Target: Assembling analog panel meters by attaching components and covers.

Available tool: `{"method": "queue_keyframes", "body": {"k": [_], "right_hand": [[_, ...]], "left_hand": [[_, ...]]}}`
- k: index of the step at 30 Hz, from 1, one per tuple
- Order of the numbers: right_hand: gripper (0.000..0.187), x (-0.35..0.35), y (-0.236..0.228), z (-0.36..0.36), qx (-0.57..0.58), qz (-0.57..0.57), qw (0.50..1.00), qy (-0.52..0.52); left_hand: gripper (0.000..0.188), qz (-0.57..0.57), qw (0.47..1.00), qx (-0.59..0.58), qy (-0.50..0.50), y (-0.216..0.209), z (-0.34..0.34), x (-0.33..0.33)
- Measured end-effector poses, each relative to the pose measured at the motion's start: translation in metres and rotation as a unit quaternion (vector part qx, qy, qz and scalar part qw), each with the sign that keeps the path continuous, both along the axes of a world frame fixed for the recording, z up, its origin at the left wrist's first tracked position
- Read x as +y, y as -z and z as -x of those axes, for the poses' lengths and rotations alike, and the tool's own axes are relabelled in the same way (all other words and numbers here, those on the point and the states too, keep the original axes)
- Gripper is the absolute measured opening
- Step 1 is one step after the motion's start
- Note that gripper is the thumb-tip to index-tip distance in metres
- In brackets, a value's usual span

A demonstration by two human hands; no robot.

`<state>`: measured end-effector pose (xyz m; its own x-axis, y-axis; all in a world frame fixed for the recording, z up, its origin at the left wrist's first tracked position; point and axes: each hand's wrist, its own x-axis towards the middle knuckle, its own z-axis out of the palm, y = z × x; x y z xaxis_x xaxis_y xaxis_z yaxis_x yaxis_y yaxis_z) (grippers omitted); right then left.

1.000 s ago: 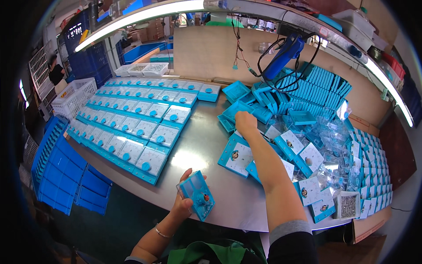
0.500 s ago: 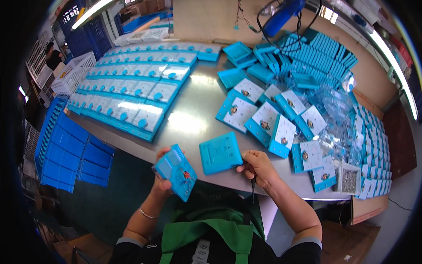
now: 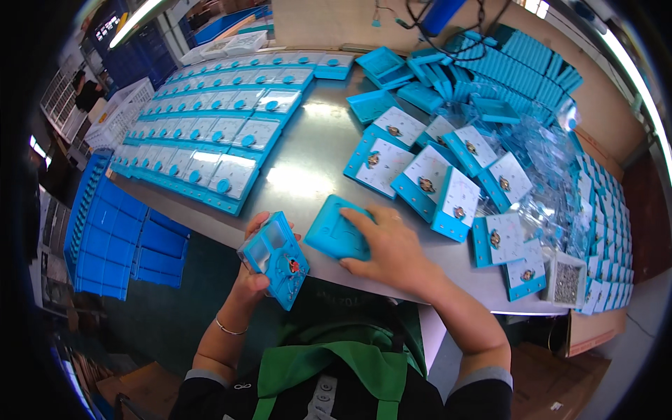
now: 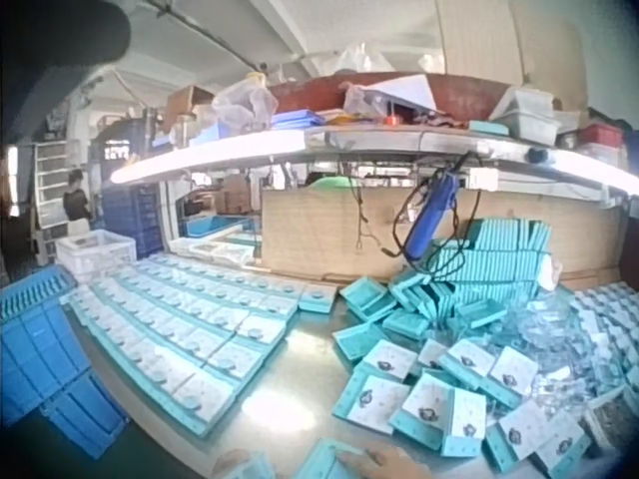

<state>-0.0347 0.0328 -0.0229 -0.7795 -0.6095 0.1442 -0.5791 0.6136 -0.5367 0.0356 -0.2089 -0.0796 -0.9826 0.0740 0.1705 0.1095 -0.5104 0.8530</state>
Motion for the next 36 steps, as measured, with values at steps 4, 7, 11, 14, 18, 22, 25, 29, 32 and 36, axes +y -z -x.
{"method": "queue_keyframes", "body": {"k": [4,7,11,14,18,22,25,29,32,36], "right_hand": [[0.074,0.014,0.02,-0.021,0.075,-0.066,0.995,0.016],[0.076,0.016,0.017,-0.019,0.038,0.01,0.999,0.036],[0.077,-0.005,0.005,-0.029,-0.084,0.216,0.972,-0.037],[0.077,-0.024,0.011,-0.039,-0.113,0.233,0.965,-0.028],[0.078,-0.02,0.018,-0.039,-0.079,0.233,0.968,-0.052],[0.079,-0.018,0.016,-0.048,-0.123,0.262,0.957,-0.018],[0.079,-0.012,0.017,-0.052,-0.131,0.262,0.956,-0.008],[0.079,-0.002,0.023,-0.061,-0.134,0.285,0.949,-0.016],[0.079,0.004,0.024,-0.067,-0.126,0.298,0.946,-0.017],[0.081,0.012,0.025,-0.074,-0.124,0.301,0.945,-0.021]], "left_hand": [[0.103,0.022,0.998,0.045,-0.026,0.007,0.008,0.005],[0.101,0.019,0.996,0.082,-0.009,0.013,0.018,0.007],[0.1,-0.012,0.994,0.109,-0.009,0.013,0.023,0.025],[0.098,-0.013,0.994,0.107,-0.023,0.012,0.023,0.037],[0.095,-0.018,0.995,0.101,-0.013,0.007,0.021,0.038],[0.094,-0.015,0.995,0.1,-0.011,0.005,0.018,0.044],[0.094,0.027,0.995,0.094,-0.026,0.004,0.013,0.048],[0.094,0.034,0.992,0.122,0.003,0.002,0.011,0.052],[0.094,0.048,0.989,0.137,0.02,-0.002,0.009,0.055],[0.095,0.034,0.988,0.142,0.045,-0.01,0.01,0.061]]}}
